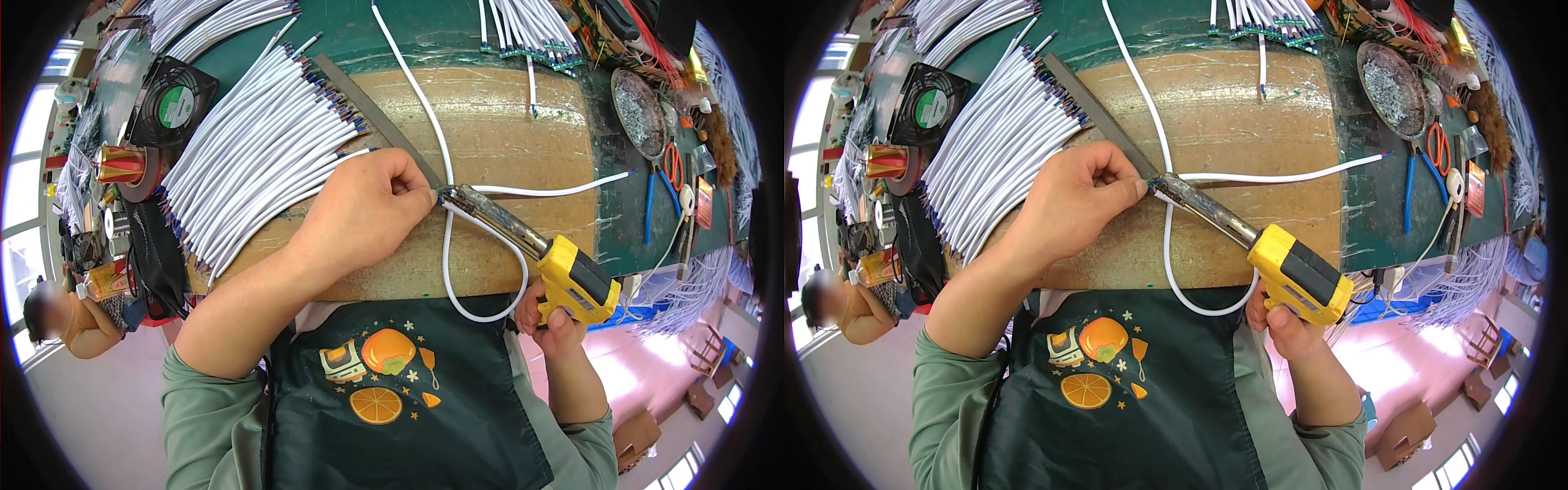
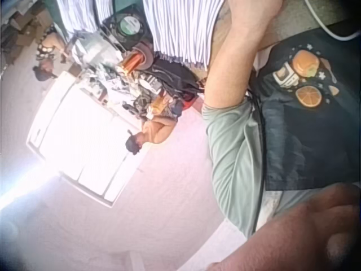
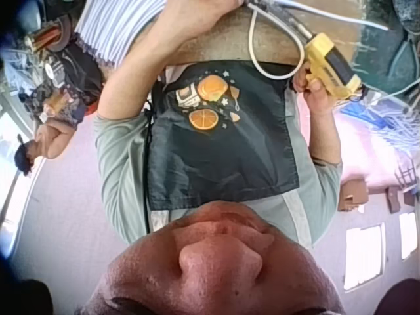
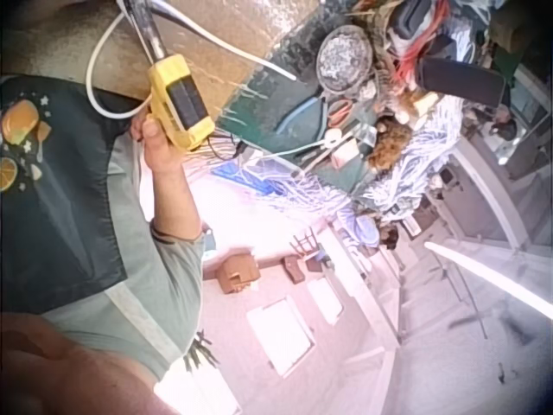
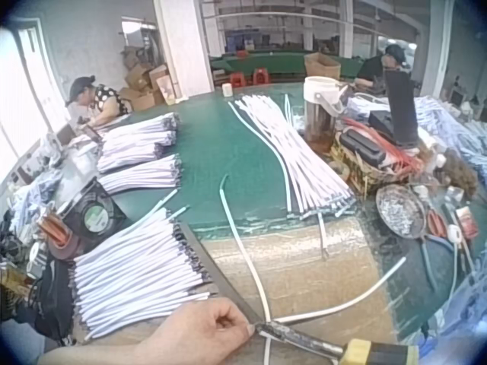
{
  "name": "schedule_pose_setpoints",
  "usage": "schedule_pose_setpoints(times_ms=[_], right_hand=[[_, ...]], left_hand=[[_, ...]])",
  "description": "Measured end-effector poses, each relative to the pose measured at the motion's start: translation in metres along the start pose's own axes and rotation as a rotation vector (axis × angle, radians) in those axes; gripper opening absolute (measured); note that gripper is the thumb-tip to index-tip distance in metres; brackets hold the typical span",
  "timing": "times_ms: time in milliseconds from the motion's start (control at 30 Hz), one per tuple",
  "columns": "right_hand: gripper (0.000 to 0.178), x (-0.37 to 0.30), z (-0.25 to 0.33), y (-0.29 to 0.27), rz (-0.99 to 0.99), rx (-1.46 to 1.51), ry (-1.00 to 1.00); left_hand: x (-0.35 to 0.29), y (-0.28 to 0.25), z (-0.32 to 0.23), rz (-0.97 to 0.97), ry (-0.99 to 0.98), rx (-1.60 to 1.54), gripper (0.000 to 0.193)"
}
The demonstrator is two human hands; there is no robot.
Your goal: The person aligns a wire with a small circuit board and uses a soldering iron to connect them, then slides a white tube over the wire. They repeat this process by picking up another wire and soldering it to a circuit board.
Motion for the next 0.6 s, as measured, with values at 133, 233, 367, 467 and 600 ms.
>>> schedule_pose_setpoints(times_ms=[133,233,367,467,600], right_hand=[[0.061,-0.0010,0.0030,-0.0012,-0.020,0.029,-0.023],[0.067,-0.0016,0.0028,-0.0014,0.010,0.065,-0.012],[0.066,-0.0006,0.0056,-0.0002,-0.003,0.094,-0.004],[0.066,-0.0012,0.0054,0.0001,-0.010,0.079,-0.006],[0.062,-0.0013,0.0043,-0.0003,-0.022,0.032,0.006]], left_hand=[[-0.0004,-0.0003,-0.0010,0.001,-0.002,0.006,0.013],[-0.0006,-0.0008,-0.0014,-0.004,0.008,0.007,0.013],[0.0002,0.0002,-0.0002,-0.007,0.009,0.018,0.013],[-0.0007,-0.0005,-0.0015,-0.014,0.015,0.025,0.013],[-0.0007,-0.0001,-0.0012,-0.015,0.019,0.031,0.013]])
Point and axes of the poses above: each hand's wrist, its own x-axis towards the middle knuckle, its own y-axis out of the palm, z = x × y, the point moved 8 cm from there along x, towards the middle knuckle, and after that the axes turned 9 degrees about -z, right-handed, at the moved point
